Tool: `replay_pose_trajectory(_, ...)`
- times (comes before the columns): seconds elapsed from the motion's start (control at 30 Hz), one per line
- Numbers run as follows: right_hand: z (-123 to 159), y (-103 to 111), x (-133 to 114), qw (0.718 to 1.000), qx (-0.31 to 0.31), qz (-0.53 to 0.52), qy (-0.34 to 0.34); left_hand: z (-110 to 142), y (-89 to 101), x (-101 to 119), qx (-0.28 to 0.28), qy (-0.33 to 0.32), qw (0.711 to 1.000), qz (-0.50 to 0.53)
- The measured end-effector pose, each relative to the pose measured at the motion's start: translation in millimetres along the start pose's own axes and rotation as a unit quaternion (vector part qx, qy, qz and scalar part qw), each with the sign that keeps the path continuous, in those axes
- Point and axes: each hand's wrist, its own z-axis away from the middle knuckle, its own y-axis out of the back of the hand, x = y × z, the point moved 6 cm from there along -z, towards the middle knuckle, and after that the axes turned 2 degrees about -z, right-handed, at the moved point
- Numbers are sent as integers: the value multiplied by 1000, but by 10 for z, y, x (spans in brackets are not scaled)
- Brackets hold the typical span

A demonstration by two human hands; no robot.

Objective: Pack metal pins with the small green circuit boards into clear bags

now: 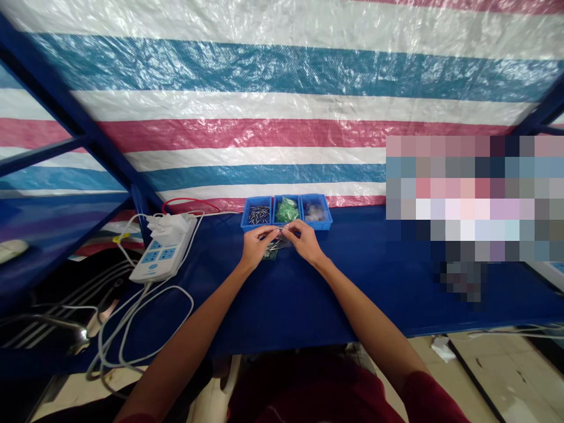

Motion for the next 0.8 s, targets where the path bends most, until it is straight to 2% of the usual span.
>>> replay_pose_trajectory(0.23, 2, -4, -20, 999, -9, 35, 12, -13, -14, -6, -22, 33, 998, 38)
replay_pose_trajectory(0.57, 36, -45, 27, 999, -29, -14, -29, -36, 68, 16, 25, 42, 997, 52)
replay_pose_trajectory(0.67, 38, -42, -9, 999, -37, -34, -16, -43, 74, -13, 28, 58, 995, 79)
replay_pose_trajectory(0.8, 43, -17, -89, 999, -29, 22, 15, -42, 28, -70, 2, 85, 990, 114)
